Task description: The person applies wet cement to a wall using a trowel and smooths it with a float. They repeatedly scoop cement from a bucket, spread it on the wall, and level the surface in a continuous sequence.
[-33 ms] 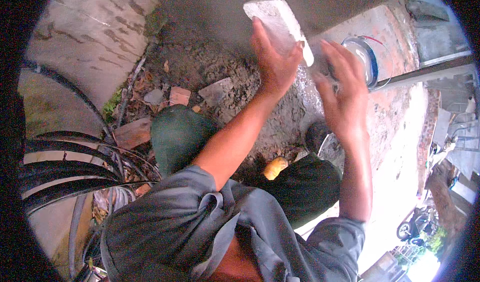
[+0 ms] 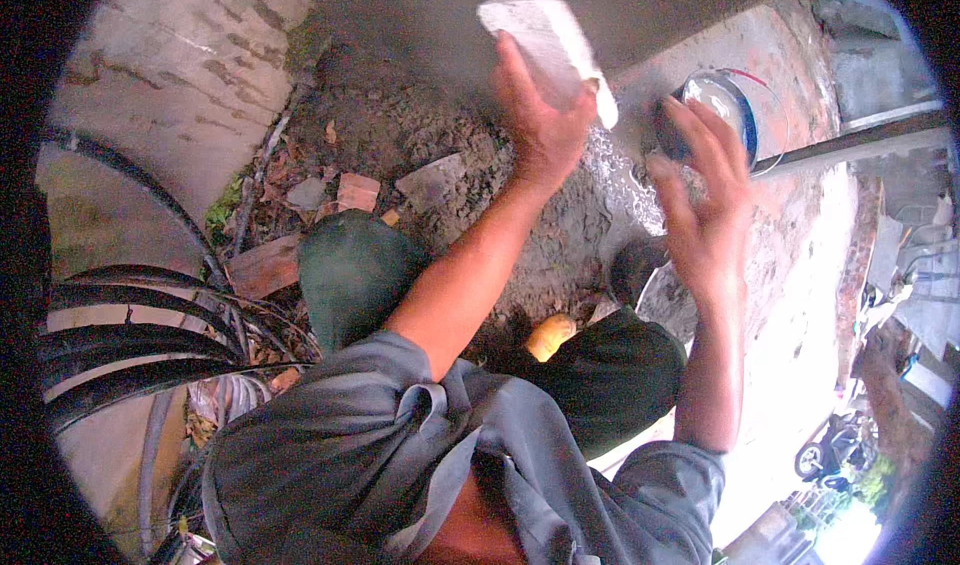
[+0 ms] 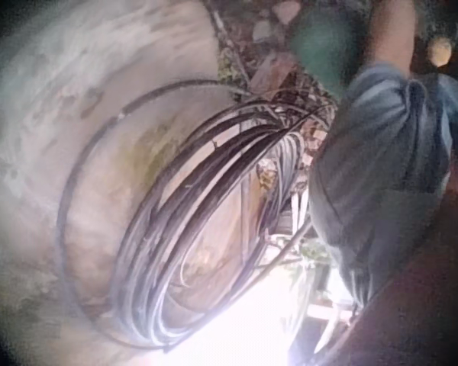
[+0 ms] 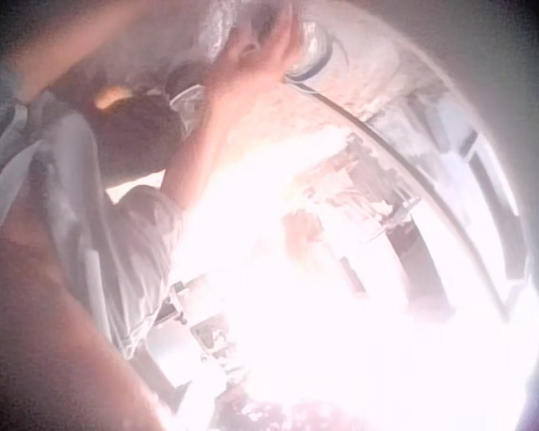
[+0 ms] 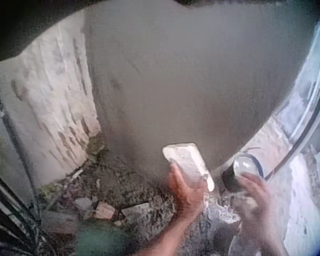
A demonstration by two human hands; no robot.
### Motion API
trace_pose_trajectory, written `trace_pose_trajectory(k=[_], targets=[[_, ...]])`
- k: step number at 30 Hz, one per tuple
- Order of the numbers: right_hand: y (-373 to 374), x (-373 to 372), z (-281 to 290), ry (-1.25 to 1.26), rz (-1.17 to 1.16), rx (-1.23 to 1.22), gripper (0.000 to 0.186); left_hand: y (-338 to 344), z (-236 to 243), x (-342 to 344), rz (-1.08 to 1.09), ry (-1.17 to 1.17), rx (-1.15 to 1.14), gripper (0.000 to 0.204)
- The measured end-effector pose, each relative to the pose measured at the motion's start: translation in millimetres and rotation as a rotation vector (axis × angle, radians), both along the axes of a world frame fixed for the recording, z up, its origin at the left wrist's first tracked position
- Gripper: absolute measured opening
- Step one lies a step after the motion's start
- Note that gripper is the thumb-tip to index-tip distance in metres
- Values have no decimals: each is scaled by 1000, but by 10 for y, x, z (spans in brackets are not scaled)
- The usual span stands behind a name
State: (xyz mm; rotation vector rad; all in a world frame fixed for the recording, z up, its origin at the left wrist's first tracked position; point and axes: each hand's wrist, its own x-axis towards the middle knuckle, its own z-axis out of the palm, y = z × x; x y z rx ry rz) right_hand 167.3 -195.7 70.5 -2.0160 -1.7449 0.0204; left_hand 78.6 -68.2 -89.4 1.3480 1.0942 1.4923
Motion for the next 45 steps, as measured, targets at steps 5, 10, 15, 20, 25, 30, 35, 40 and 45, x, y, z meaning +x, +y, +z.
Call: trace_pose_trajectory(k=[5, 10, 15, 20, 25, 30, 35, 40, 45], targets=[[-895, 914, -205, 403, -537, -10, 42, 398, -807, -174, 31, 23, -161, 107], [-1407, 1367, -279, 461, -620, -68, 47, 393, -1594, -179, -99, -395, -586, 99], [-1449, 1358, -309, 507, -556, -221, 57, -63, -1625, 115, -184, -772, -1044, 68], [-1417, 1310, -301, 575, -559, -249, 51, 431, -1347, 53, 130, -694, -707, 56], [-1387, 1304, -280, 573, -577, -321, 54, 1330, -1650, -405, 222, -732, -847, 56], [-1409, 1284, -277, 615, -530, -356, 57, 1649, -2126, -611, 195, -863, -1038, 58], [-1390, 1269, -296, 604, -528, -401, 57, 2464, -1989, -1054, 278, -961, -919, 58], [-1233, 1249, -366, 662, -420, -369, 55, 3080, -1015, -1583, 194, -952, -793, 57], [-1020, 1250, -488, 727, -413, -344, 50, 2728, 121, -1577, 143, -845, -587, 58]])
